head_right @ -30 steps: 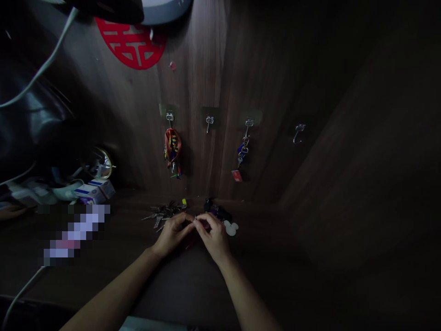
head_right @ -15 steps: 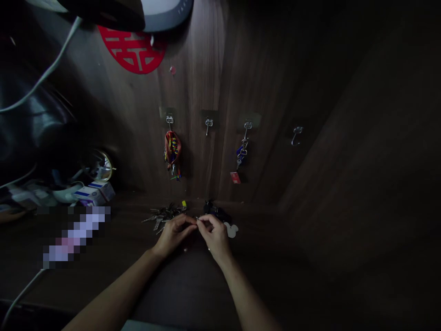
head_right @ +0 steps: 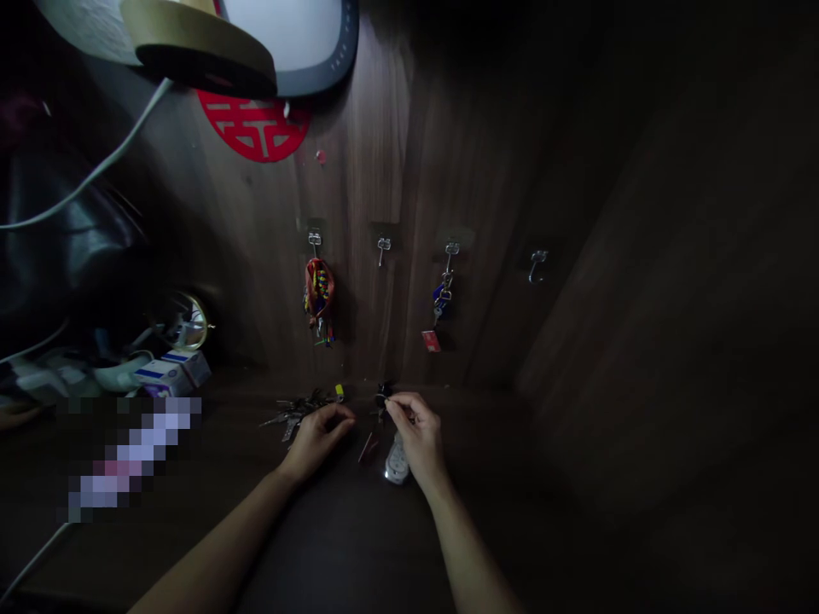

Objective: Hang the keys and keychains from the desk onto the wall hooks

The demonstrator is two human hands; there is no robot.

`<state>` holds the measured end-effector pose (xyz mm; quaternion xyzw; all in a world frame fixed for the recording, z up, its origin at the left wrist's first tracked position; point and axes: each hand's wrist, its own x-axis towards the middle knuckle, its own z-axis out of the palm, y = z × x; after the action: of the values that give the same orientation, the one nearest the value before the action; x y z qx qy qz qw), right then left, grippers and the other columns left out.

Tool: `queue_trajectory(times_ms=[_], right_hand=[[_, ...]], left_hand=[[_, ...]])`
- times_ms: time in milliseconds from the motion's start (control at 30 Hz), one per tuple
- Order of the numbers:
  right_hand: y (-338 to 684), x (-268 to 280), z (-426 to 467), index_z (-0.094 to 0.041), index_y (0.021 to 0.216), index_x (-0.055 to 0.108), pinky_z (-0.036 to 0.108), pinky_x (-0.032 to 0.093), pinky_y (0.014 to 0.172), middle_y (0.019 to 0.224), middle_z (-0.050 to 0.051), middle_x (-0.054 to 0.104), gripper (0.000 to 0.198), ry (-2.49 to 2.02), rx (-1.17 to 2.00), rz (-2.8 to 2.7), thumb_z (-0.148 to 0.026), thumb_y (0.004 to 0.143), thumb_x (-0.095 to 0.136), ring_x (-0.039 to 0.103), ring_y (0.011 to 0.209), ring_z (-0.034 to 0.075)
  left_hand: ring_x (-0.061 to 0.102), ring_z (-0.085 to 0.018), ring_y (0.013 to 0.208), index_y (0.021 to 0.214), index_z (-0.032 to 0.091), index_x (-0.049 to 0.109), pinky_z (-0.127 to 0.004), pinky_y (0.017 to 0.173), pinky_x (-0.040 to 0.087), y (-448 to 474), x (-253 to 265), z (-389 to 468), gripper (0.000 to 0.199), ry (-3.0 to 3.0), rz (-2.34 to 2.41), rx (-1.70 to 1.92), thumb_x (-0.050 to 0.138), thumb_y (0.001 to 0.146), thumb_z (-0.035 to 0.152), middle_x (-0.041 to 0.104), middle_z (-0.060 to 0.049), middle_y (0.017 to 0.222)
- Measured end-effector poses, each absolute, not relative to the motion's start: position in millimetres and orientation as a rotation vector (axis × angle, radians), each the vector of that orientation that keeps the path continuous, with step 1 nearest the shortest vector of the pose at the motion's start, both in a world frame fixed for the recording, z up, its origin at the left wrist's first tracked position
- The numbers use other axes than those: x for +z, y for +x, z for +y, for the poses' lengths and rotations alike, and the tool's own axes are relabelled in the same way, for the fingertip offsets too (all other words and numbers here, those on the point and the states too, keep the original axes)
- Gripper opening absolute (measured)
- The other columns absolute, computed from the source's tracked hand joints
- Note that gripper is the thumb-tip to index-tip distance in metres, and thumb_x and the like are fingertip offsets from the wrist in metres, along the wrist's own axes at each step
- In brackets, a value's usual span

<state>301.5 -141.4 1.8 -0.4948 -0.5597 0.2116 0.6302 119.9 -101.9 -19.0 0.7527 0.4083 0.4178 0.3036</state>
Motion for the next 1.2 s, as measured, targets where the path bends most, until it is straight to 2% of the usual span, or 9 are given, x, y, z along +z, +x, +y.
queue_trajectory(times_ms=[167, 333, 600, 800, 1033, 1200], right_hand=[[310.6, 25.0, -140.1, -0.019, 0.077, 0.063, 0.027, 0.048, 0.065, 0.075, 0.003, 0.068, 0.023, -1.117, 0.539, -1.204, -0.041, 0.075, 0.06, 0.062, 0.073, 0.018], [326.9, 56.5, -126.1, -0.018, 0.077, 0.062, 0.028, 0.048, 0.069, 0.076, 0.004, 0.068, 0.023, -1.071, 0.428, -1.129, -0.04, 0.073, 0.061, 0.063, 0.076, 0.018], [355.6, 116.4, -92.3, -0.017, 0.072, 0.062, 0.02, 0.042, 0.052, 0.069, 0.0, 0.066, 0.02, -0.965, 0.305, -0.981, -0.036, 0.067, 0.064, 0.056, 0.059, 0.011], [368.0, 156.3, -73.4, -0.016, 0.069, 0.061, 0.017, 0.039, 0.046, 0.068, -0.001, 0.064, 0.015, -0.909, 0.227, -0.933, -0.03, 0.066, 0.064, 0.052, 0.054, 0.007], [373.7, 159.9, -56.7, -0.015, 0.066, 0.058, 0.016, 0.037, 0.042, 0.064, -0.002, 0.062, 0.016, -1.029, 0.253, -0.904, -0.03, 0.064, 0.062, 0.05, 0.048, 0.006], [375.5, 147.8, -54.4, -0.016, 0.069, 0.058, 0.016, 0.037, 0.042, 0.059, -0.003, 0.059, 0.019, -1.054, 0.273, -0.897, -0.034, 0.063, 0.063, 0.053, 0.049, 0.007]], left_hand=[[0.061, -0.015, 0.07, 0.078, 0.021, 0.065, -0.023, 0.064, 0.043, 119.5, -19.0, -101.1, 0.015, 2.045, 1.09, 1.022, 0.053, 0.079, 0.029, 0.067, 0.001, 0.075], [0.061, -0.015, 0.069, 0.077, 0.021, 0.065, -0.022, 0.062, 0.042, 120.2, -17.7, -101.8, 0.014, 2.053, 1.099, 0.993, 0.053, 0.078, 0.029, 0.068, 0.001, 0.075], [0.06, -0.015, 0.074, 0.08, 0.02, 0.065, -0.021, 0.067, 0.043, 121.0, -15.4, -100.8, 0.021, 2.071, 1.145, 0.898, 0.049, 0.079, 0.034, 0.068, 0.0, 0.079], [0.06, -0.015, 0.072, 0.078, 0.02, 0.065, -0.021, 0.066, 0.042, 121.4, -15.4, -100.4, 0.019, 2.066, 1.14, 0.906, 0.05, 0.078, 0.033, 0.068, 0.0, 0.077], [0.06, -0.015, 0.071, 0.079, 0.02, 0.065, -0.022, 0.065, 0.042, 120.8, -15.6, -100.6, 0.019, 2.058, 1.136, 0.918, 0.049, 0.078, 0.031, 0.067, 0.0, 0.077], [0.061, -0.015, 0.074, 0.078, 0.021, 0.064, -0.022, 0.067, 0.042, 120.9, -16.0, -100.4, 0.018, 2.071, 1.132, 0.931, 0.049, 0.079, 0.031, 0.068, 0.0, 0.078]])
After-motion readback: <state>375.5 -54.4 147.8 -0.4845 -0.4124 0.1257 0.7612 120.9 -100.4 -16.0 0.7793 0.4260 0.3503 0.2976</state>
